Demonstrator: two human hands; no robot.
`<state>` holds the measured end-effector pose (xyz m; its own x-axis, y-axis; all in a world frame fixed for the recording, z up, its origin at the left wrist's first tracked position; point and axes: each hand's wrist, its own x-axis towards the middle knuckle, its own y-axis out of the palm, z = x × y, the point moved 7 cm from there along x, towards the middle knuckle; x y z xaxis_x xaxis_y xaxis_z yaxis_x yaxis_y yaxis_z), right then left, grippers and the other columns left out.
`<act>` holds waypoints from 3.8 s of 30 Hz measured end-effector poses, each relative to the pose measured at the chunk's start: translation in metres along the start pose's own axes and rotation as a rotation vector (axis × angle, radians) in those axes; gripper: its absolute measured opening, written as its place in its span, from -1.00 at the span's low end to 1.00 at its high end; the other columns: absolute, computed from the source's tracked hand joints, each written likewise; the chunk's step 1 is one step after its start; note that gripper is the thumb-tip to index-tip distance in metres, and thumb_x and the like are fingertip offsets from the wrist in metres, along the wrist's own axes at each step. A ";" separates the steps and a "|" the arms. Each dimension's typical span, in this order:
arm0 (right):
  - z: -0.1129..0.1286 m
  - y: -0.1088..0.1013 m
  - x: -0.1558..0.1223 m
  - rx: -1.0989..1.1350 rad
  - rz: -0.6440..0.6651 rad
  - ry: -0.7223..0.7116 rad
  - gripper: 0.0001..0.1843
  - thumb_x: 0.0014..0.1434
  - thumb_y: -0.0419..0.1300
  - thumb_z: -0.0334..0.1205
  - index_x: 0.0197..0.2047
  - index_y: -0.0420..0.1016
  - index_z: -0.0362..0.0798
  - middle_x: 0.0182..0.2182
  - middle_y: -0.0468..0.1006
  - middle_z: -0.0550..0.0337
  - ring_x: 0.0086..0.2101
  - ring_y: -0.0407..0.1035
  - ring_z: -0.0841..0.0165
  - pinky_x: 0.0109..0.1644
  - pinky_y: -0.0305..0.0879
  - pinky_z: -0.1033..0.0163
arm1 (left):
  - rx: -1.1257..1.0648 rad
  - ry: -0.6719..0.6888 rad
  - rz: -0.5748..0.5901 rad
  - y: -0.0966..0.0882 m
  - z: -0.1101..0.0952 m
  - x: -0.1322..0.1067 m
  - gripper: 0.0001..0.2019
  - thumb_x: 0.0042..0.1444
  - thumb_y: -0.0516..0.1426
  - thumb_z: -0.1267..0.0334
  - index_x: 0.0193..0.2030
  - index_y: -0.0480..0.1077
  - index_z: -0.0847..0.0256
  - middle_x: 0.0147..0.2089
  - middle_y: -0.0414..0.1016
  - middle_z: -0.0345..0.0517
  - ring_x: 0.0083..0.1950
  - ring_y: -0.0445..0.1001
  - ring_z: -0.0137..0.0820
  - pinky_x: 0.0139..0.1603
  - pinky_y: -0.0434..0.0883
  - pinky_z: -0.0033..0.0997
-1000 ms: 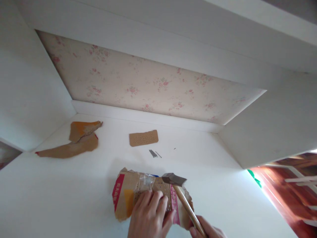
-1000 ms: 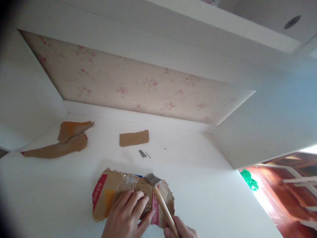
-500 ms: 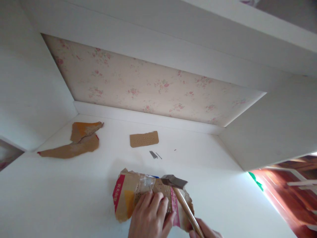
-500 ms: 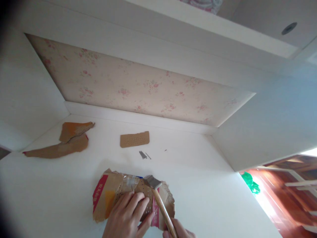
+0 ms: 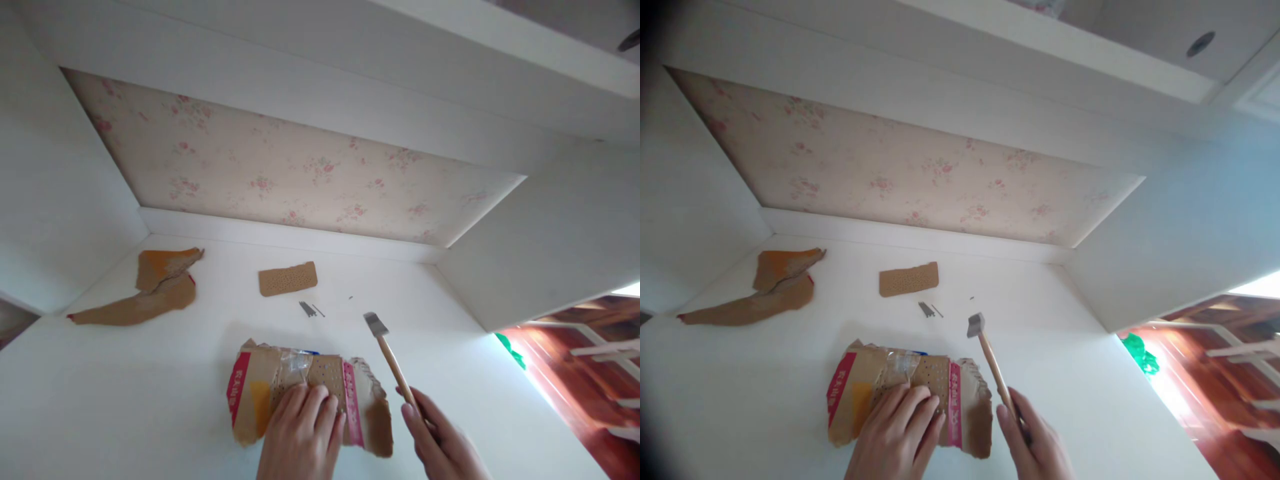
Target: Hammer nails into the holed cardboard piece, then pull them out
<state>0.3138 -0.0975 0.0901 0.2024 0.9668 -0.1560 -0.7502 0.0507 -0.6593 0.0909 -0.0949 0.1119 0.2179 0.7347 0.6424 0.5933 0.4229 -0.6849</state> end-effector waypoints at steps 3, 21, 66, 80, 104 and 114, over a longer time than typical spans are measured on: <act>-0.007 0.003 0.021 -0.190 -0.034 -0.084 -0.47 0.31 -0.02 0.24 -0.06 0.49 -0.02 -0.39 0.61 0.17 -0.42 0.47 0.31 -0.34 0.35 0.33 | -0.013 0.042 0.009 -0.002 -0.001 -0.004 -0.83 0.29 0.08 0.29 -0.16 0.52 0.15 -0.20 0.60 -0.15 -0.18 0.53 -0.26 -0.05 0.44 -0.22; -0.049 0.040 0.057 -0.607 -0.023 -0.135 -0.51 0.43 -0.21 -0.14 0.25 0.32 -0.06 -0.08 0.52 0.00 -0.30 0.54 0.21 -0.33 0.34 0.19 | 0.006 0.154 -0.160 -0.007 -0.003 -0.027 -0.80 0.25 0.13 0.36 -0.13 0.59 0.12 -0.03 0.65 -0.16 0.07 0.56 -0.22 0.30 0.31 -0.15; 0.090 0.146 0.185 -0.670 0.340 -0.577 -0.71 0.33 0.21 -0.14 0.07 0.46 -0.06 0.03 0.52 0.07 -0.08 0.48 0.22 -0.01 0.46 -0.01 | 0.055 0.236 -0.199 -0.004 -0.009 -0.022 -0.75 0.31 0.07 0.39 -0.23 0.59 0.12 -0.09 0.67 -0.27 -0.03 0.58 -0.34 0.42 0.13 -0.18; 0.102 0.115 0.179 -0.471 0.155 -0.485 -0.73 0.34 0.20 -0.14 0.04 0.47 -0.06 -0.02 0.54 0.09 -0.13 0.50 0.26 -0.06 0.48 0.03 | -0.025 0.190 -0.085 -0.006 -0.009 -0.022 -0.63 0.24 -0.05 0.47 -0.10 0.57 0.16 0.01 0.63 -0.19 0.06 0.53 -0.29 0.41 0.11 -0.20; 0.084 0.047 0.048 0.174 0.100 -0.404 -0.85 0.35 0.14 -0.14 -0.20 0.53 0.10 -0.38 0.66 0.27 -0.38 0.57 0.36 -0.29 0.51 0.31 | -0.013 0.190 -0.011 -0.001 -0.012 -0.024 -0.65 0.27 -0.02 0.46 0.01 0.53 0.15 0.08 0.59 -0.15 0.15 0.46 -0.29 0.42 0.10 -0.13; 0.085 0.066 0.044 0.148 0.172 -0.433 -0.84 0.37 0.06 -0.19 -0.15 0.47 0.08 -0.32 0.66 0.26 -0.32 0.59 0.35 -0.20 0.51 0.30 | -0.032 0.151 -0.012 -0.001 -0.012 -0.021 -0.66 0.30 -0.03 0.41 -0.01 0.55 0.15 0.03 0.60 -0.17 0.11 0.47 -0.26 0.39 0.10 -0.14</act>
<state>0.2199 -0.0303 0.1021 -0.1891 0.9781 0.0872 -0.8375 -0.1143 -0.5343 0.0946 -0.1174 0.1033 0.3230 0.6405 0.6968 0.6203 0.4128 -0.6670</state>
